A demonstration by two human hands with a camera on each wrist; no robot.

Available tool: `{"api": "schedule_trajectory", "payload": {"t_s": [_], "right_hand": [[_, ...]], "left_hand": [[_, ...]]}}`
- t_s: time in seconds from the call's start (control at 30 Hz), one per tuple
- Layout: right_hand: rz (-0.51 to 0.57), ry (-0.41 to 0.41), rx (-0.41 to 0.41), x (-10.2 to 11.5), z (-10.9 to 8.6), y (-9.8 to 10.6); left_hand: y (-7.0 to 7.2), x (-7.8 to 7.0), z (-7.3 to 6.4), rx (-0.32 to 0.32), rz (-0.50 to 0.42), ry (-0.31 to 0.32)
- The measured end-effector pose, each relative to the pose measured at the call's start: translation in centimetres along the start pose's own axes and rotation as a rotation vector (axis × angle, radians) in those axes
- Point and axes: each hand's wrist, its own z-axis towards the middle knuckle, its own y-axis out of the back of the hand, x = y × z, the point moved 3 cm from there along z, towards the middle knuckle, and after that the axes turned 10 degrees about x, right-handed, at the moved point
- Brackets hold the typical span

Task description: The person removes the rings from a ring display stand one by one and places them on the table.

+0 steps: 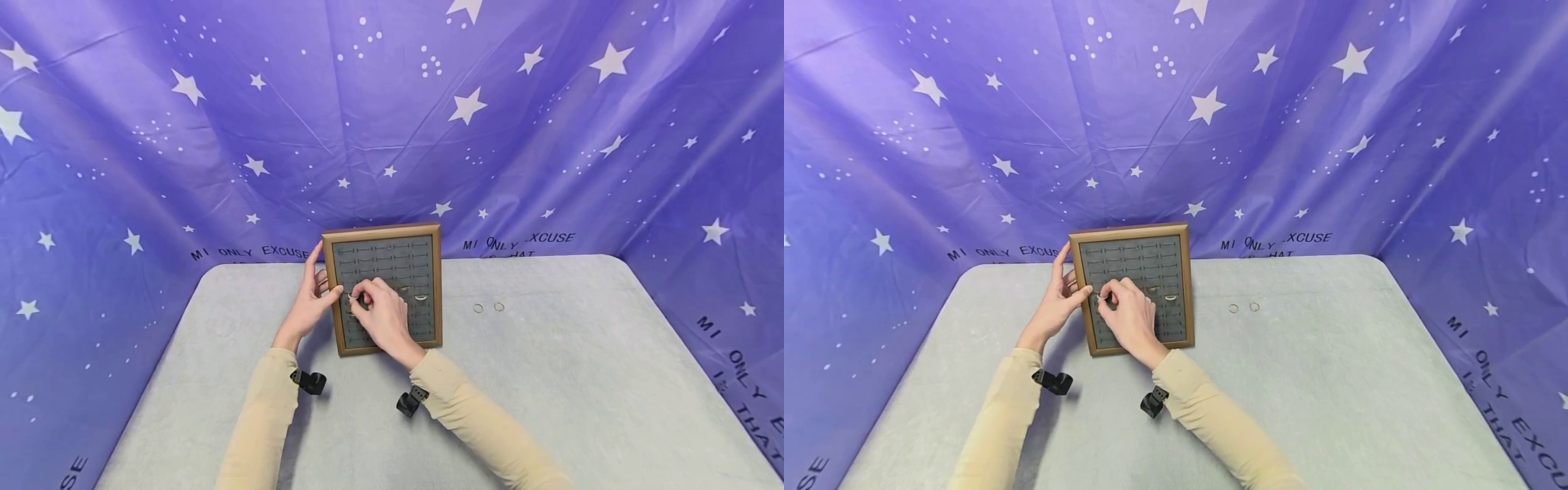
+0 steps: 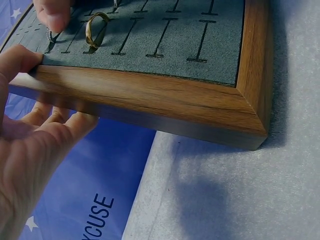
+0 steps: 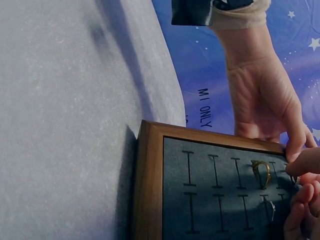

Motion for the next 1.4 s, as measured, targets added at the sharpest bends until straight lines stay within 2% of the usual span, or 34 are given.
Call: {"api": "schedule_trajectory", "payload": {"t_s": [0.13,0.27,0.4,0.5,0.6,0.73,0.9,1.07,1.4], "right_hand": [[0.067,0.037,0.030,-0.1,-0.1,0.4],[0.207,0.086,0.086,-0.1,-0.2,1.0],[0.365,0.093,0.119,-0.3,-0.3,1.6],[0.444,0.055,0.131,-0.6,-0.5,1.9],[0.499,0.019,0.137,-0.8,-0.8,2.2],[0.527,0.002,0.147,-1.0,-1.2,2.6],[0.513,-0.020,0.163,-1.4,-1.8,3.1],[0.498,-0.025,0.167,-2.0,-2.3,3.6],[0.507,-0.052,0.151,-2.7,-3.0,5.1]], "left_hand": [[-0.5,-1.4,-0.1,0.003,0.012,0.012],[-0.8,-2.3,-0.1,0.001,0.024,0.023],[-0.4,-1.4,0.1,-0.005,0.007,0.027],[0.0,-0.3,0.2,-0.011,-0.001,0.032],[0.1,0.1,0.2,-0.015,0.007,0.032],[0.0,0.2,0.1,-0.016,0.011,0.015],[0.0,0.2,0.0,-0.014,0.006,-0.005],[0.0,0.5,0.0,-0.022,-0.023,0.002],[-0.2,0.3,-0.1,-0.030,-0.023,0.014]]}}
